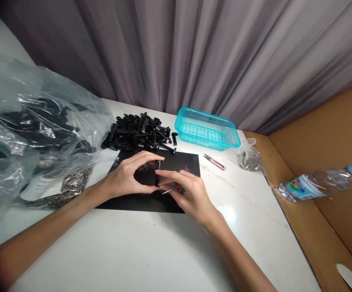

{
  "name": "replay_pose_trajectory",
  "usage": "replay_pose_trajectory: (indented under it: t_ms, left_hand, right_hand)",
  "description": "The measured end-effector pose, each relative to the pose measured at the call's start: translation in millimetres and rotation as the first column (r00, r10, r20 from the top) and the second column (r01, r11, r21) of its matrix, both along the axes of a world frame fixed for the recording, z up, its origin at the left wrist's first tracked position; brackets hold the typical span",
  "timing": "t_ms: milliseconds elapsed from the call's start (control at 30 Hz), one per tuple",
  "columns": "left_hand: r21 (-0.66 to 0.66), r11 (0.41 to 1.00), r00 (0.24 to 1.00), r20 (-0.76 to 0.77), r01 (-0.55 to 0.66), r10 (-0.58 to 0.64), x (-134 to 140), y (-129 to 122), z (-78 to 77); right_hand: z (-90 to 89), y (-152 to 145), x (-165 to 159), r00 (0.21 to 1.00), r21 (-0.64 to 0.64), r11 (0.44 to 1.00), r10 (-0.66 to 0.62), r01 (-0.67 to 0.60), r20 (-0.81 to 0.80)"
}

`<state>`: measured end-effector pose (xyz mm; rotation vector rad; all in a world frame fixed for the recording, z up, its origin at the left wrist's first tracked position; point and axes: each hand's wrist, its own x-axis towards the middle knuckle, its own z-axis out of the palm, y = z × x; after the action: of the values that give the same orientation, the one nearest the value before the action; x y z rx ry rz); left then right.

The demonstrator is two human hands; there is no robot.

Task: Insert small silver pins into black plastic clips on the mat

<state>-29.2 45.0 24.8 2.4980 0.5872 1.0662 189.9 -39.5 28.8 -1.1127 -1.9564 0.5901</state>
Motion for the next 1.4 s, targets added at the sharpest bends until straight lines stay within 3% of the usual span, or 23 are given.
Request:
replay_pose_trajectory:
  t_ms: [200, 533, 800, 900, 1033, 1233, 1400]
  left_hand:
    - [0.021, 1.000, 1.000, -0.006, -0.006, 0.006, -0.2, 0.3, -0.7]
    - [0.062, 0.996, 0.998, -0.009, 0.060, -0.059, 0.2, 0.2, -2.9]
    - [0.056, 0.995, 0.996, -0.040, 0.084, -0.082, 0.6, -1.7, -4.4]
    - [0.060, 0.996, 0.997, -0.041, 0.071, -0.069, 1.1, -2.8, -5.0]
    - [0.106, 0.992, 0.998, -0.031, 0.066, -0.063, 3.0, -4.1, -5.9]
    - [0.251, 0.963, 0.995, -0.032, 0.099, -0.094, 4.4, -6.0, -5.1]
    - [0.327, 0.940, 0.995, -0.023, 0.099, -0.096, 5.9, -9.0, -4.3]
  right_hand:
    - [0.5, -0.1, -0.7, 1.000, 0.020, 1.000, 0.001, -0.001, -0.006]
    - [1.9, 1.3, 0.4, 0.985, 0.101, 0.992, 0.051, -0.069, 0.167]
    - [6.4, 2.4, 7.1, 0.971, -0.016, 0.989, 0.150, -0.150, 0.188]
    - [7.8, 2.0, 5.0, 0.986, -0.077, 0.992, 0.111, -0.102, 0.123]
    - [4.9, 6.2, 3.0, 0.988, -0.313, 0.947, 0.030, -0.076, -0.151]
    - [-2.4, 15.3, 5.5, 0.904, -0.535, 0.811, -0.020, -0.235, -0.427]
    - [-6.1, 18.2, 8.8, 0.865, -0.546, 0.768, 0.020, -0.335, -0.502]
